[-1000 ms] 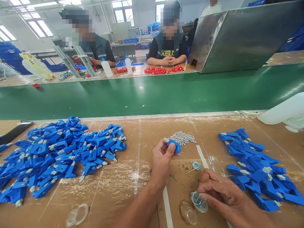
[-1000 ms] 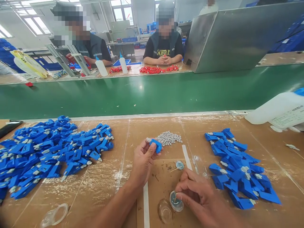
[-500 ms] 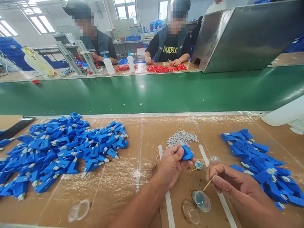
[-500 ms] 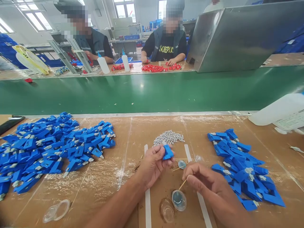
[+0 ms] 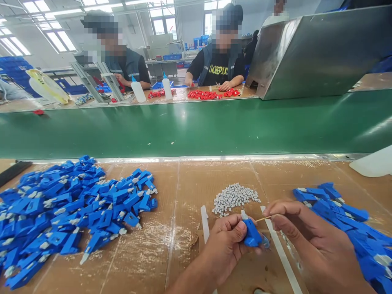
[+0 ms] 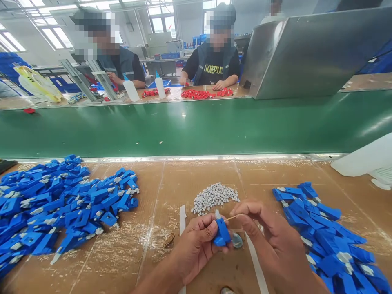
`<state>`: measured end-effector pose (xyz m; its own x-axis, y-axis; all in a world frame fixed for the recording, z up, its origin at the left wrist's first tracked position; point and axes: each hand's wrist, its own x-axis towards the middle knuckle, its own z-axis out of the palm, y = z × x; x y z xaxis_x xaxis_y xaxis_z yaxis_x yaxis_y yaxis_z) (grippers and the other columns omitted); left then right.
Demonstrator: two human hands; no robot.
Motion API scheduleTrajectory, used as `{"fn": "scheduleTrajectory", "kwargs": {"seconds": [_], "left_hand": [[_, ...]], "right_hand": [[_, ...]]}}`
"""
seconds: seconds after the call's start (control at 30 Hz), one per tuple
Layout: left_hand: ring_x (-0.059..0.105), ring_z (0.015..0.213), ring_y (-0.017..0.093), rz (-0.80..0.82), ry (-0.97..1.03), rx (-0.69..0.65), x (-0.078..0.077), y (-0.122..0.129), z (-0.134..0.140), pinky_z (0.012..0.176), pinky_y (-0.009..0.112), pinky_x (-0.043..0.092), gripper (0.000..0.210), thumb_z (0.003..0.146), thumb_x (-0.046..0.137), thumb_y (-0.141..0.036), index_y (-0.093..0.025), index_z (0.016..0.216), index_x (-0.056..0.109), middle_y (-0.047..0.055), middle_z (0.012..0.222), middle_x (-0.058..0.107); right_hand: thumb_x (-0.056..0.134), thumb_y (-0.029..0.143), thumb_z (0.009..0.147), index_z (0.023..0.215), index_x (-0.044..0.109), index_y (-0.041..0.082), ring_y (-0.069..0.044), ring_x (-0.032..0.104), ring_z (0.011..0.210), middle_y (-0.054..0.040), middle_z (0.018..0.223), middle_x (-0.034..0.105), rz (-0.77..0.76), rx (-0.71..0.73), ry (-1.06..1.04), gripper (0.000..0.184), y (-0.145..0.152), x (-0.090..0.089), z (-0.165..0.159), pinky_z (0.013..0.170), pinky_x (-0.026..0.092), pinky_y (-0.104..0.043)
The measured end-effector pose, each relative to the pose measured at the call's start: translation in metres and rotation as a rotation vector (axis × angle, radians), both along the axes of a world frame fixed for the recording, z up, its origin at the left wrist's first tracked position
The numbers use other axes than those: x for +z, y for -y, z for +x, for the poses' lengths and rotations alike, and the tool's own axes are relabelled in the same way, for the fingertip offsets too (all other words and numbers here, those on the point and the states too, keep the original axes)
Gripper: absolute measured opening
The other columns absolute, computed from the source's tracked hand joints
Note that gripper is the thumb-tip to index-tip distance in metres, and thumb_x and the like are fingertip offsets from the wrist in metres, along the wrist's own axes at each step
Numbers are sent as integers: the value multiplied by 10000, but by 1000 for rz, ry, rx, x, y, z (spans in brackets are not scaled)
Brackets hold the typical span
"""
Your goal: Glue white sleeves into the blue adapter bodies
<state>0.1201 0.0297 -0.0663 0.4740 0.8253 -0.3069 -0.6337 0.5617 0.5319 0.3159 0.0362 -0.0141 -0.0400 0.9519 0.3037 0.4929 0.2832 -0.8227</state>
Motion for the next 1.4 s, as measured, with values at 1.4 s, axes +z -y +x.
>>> {"fn": "scheduleTrajectory", "kwargs": {"seconds": [1.4], "left_hand": [[653,722,135,44,-28,5,4,1,-1,632,228,564,484,807,987,-528,-99,960,825,71,822,690]], "right_hand": [[544,176,1141,1151,657,301,-225,753,916,-24,1013,764,181,218,135,169,7,-1,2,809,581,-313]]}}
